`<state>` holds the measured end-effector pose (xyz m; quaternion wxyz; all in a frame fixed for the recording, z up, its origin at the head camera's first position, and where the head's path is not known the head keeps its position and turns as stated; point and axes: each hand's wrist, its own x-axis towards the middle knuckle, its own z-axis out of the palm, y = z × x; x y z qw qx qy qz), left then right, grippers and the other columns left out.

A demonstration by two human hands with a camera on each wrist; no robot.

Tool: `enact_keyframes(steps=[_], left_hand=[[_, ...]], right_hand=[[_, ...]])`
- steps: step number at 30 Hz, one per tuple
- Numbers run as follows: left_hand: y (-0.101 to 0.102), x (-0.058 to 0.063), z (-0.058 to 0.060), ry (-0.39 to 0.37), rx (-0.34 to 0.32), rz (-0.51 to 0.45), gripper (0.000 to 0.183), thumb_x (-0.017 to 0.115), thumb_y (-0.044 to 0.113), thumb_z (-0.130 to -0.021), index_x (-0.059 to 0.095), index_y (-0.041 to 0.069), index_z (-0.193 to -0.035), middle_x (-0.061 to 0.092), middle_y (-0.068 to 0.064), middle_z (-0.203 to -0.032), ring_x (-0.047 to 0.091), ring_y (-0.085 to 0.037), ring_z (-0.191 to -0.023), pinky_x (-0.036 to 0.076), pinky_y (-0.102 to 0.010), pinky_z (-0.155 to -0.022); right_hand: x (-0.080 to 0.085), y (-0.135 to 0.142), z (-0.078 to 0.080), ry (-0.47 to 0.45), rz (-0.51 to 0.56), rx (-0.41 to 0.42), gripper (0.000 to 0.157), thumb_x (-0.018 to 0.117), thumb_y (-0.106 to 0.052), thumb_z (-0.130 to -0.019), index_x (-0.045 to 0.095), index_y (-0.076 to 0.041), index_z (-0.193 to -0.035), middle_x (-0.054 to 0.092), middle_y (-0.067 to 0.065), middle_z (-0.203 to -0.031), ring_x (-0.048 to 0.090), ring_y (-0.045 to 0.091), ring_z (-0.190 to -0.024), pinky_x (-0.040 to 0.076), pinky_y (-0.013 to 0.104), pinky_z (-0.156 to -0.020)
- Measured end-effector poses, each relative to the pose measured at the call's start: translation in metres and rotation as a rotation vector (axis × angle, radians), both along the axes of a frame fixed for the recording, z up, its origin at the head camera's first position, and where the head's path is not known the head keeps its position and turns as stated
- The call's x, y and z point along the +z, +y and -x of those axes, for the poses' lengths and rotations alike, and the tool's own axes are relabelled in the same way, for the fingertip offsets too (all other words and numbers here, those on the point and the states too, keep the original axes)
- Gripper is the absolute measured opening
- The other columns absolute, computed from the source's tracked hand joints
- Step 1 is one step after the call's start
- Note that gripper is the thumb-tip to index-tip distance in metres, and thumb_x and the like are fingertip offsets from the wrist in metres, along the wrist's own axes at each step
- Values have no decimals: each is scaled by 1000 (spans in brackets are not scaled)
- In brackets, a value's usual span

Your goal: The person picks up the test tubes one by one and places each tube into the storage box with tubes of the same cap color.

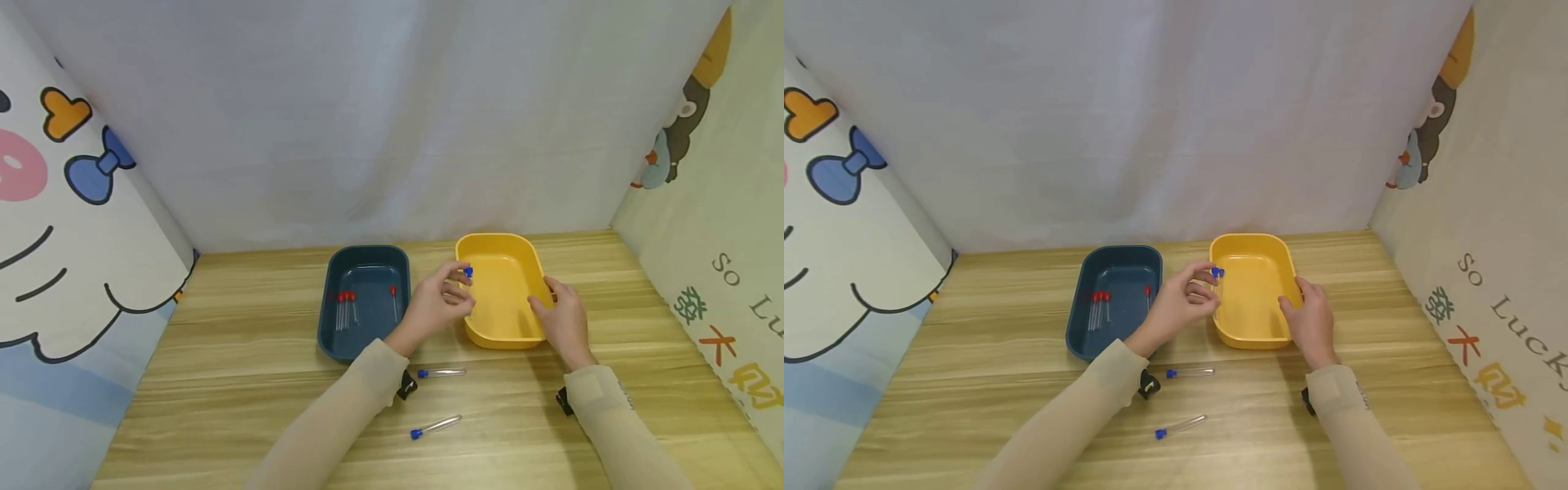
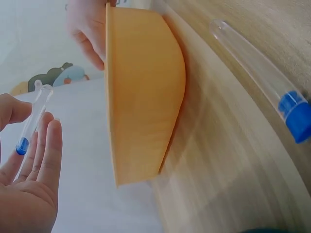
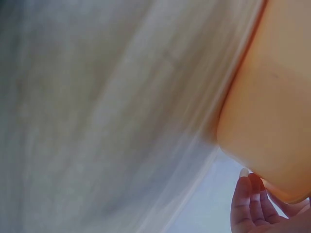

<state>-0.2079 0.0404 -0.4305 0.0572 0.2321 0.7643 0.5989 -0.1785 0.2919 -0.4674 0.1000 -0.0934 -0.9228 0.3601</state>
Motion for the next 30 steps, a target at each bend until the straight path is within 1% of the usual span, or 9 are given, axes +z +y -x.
enact_keyframes(steps=[5,13,18,23,26,30], left_hand=[[9,-8,5,-16,-6,20,60,74,-3,-88,54,5,-143,68,-18,-121,75,-28,-97,61,-20,-81],[26,-19,15,-68,-22,43,60,75,0,-88,54,4,-144,68,-20,-122,75,-23,-95,61,-20,-78],[35,-23,20,-78,-16,75,60,76,2,-89,54,4,-145,69,-18,-121,75,-24,-97,62,-22,-77],[45,-28,25,-100,1,95,61,77,5,-89,54,4,-145,70,-15,-120,75,-21,-96,62,-22,-77],[53,-28,28,-110,-9,125,62,76,5,-89,53,4,-146,69,-13,-119,74,-20,-96,61,-22,-77],[62,-27,31,-98,-32,205,63,75,3,-90,52,4,-148,68,-12,-119,74,-21,-96,59,-18,-74]], right_hand=[[0,-2,1,-1,4,-2,56,64,-16,-101,47,9,-148,54,34,-134,53,47,-117,49,59,-98],[-2,-1,2,16,-4,-3,55,64,-14,-100,48,11,-147,54,34,-135,54,47,-116,49,59,-97],[-2,1,3,31,-10,8,55,64,-14,-100,48,11,-147,54,35,-135,54,48,-116,49,60,-98],[-1,2,3,20,9,5,56,65,-15,-100,48,10,-147,53,34,-137,54,48,-118,50,60,-99],[-2,2,3,3,18,2,57,65,-16,-101,47,9,-148,52,33,-139,54,47,-120,50,59,-101],[-4,2,4,15,28,5,56,65,-16,-101,48,9,-147,53,33,-139,54,47,-119,50,59,-102]])
